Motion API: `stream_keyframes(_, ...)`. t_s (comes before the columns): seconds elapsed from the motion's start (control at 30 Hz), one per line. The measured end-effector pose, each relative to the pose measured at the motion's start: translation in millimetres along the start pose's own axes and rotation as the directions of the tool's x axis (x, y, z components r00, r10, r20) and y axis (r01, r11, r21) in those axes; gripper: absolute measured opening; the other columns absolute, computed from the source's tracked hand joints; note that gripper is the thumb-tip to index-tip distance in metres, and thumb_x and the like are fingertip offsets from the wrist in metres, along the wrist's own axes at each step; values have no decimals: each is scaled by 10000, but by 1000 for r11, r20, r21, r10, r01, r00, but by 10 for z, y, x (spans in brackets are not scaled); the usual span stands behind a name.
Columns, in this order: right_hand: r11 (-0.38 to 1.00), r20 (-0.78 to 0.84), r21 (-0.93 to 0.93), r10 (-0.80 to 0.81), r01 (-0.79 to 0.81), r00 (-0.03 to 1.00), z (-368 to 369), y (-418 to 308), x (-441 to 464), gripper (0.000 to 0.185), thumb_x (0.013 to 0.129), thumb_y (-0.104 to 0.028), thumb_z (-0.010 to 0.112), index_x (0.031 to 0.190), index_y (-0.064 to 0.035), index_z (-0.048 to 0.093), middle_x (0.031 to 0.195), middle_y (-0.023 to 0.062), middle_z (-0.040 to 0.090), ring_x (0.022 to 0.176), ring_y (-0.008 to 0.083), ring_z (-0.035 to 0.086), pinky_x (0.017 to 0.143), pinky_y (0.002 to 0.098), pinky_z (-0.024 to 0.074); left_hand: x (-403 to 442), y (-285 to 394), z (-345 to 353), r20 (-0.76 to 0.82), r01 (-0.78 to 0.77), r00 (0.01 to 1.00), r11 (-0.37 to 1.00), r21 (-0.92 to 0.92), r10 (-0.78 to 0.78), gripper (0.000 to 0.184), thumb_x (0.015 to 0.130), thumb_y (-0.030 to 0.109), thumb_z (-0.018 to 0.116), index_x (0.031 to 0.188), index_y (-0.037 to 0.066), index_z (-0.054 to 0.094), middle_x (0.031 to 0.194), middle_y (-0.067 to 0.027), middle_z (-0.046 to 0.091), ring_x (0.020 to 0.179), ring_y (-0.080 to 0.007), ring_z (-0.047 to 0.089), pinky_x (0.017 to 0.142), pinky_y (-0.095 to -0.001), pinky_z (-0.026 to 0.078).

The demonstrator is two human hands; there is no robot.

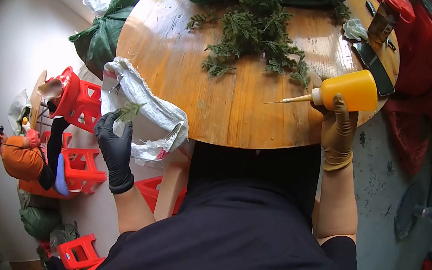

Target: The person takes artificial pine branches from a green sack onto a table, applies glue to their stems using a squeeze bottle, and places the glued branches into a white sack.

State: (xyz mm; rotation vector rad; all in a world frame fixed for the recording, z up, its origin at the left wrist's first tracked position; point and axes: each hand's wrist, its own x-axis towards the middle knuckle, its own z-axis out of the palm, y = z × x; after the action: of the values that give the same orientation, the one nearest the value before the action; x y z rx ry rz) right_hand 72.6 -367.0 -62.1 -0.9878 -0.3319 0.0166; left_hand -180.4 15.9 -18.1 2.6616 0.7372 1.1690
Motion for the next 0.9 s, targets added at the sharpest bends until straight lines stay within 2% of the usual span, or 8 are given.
stream_keyframes(0.07, 1000, 4, 2, -8, 8, 1000, -15, 15, -15, 452, 920, -287, 703, 1252, -34, 530, 1126, 119, 626, 1003, 237, 659, 847, 382, 588, 100, 122, 39, -21, -73, 997, 989, 126, 76, 330, 772, 3, 743, 1094, 43, 684, 1071, -145, 630, 1060, -313, 594, 952, -415, 476)
stream_keyframes(0.17, 1000, 21, -1, -5, 5, 1000, -26, 28, -23, 451, 916, -284, 709, 1248, -36, 530, 1112, 111, 626, 996, 234, 660, 844, 383, 587, 261, 564, 351, 195, -131, 963, 954, -269, 187, 372, 797, 77, 739, 1164, 82, 679, 1286, -186, 569, 1218, -357, 528, 1024, -443, 431)
stream_keyframes(0.23, 1000, 33, -5, -8, 8, 999, -26, 23, -6, 452, 914, -281, 712, 1247, -38, 528, 1108, 108, 626, 993, 233, 661, 842, 383, 588, 380, 964, 576, 332, -228, 890, 936, -269, 313, 434, 821, 147, 720, 1243, 93, 637, 1341, -190, 554, 1259, -386, 506, 1049, -475, 401)
stream_keyframes(0.33, 1000, 47, 26, 9, -10, 999, -44, 21, -17, 458, 908, -272, 721, 1249, -39, 523, 1109, 104, 626, 984, 228, 665, 832, 376, 592, 457, 1237, 1074, 289, -345, 870, 912, -220, 399, 486, 827, 194, 714, 1279, 59, 601, 1377, -216, 542, 1274, -411, 499, 1050, -451, 414)
stream_keyframes(0.43, 999, 46, 47, 11, -14, 999, -43, -1, -19, 456, 908, -272, 719, 1247, -39, 523, 1108, 107, 627, 978, 230, 668, 833, 375, 593, 479, 1285, 1350, 396, -324, 844, 932, -160, 361, 448, 822, 210, 705, 1234, 70, 600, 1287, -190, 585, 1243, -389, 510, 1008, -496, 400)
stream_keyframes(0.47, 999, 29, 52, 6, -7, 1000, -35, -9, -26, 455, 911, -276, 714, 1249, -38, 523, 1125, 120, 629, 979, 232, 669, 831, 374, 594, 451, 1322, 1297, 395, -289, 847, 931, -222, 357, 360, 821, 169, 706, 1151, 42, 641, 1222, -196, 612, 1135, -387, 573, 960, -441, 464)
stream_keyframes(0.7, 995, 68, 99, 25, -32, 997, -115, 16, -30, 522, 925, -293, 697, 1318, -31, 474, 1218, 189, 613, 1026, 263, 663, 845, 380, 599, -106, 1466, 853, 413, -234, 795, 853, -467, 444, 267, 804, 187, 724, 1030, 61, 659, 968, -112, 621, 976, -324, 577, 874, -432, 440)
stream_keyframes(0.9, 992, 58, 124, 19, -26, 998, -104, -13, -66, 520, 927, -302, 694, 1310, -24, 480, 1225, 205, 608, 1052, 281, 664, 840, 393, 605, -332, 1472, 873, 384, -45, 856, 789, -612, 347, 329, 749, 95, 768, 1062, 86, 663, 977, -85, 648, 964, -309, 591, 877, -424, 445)
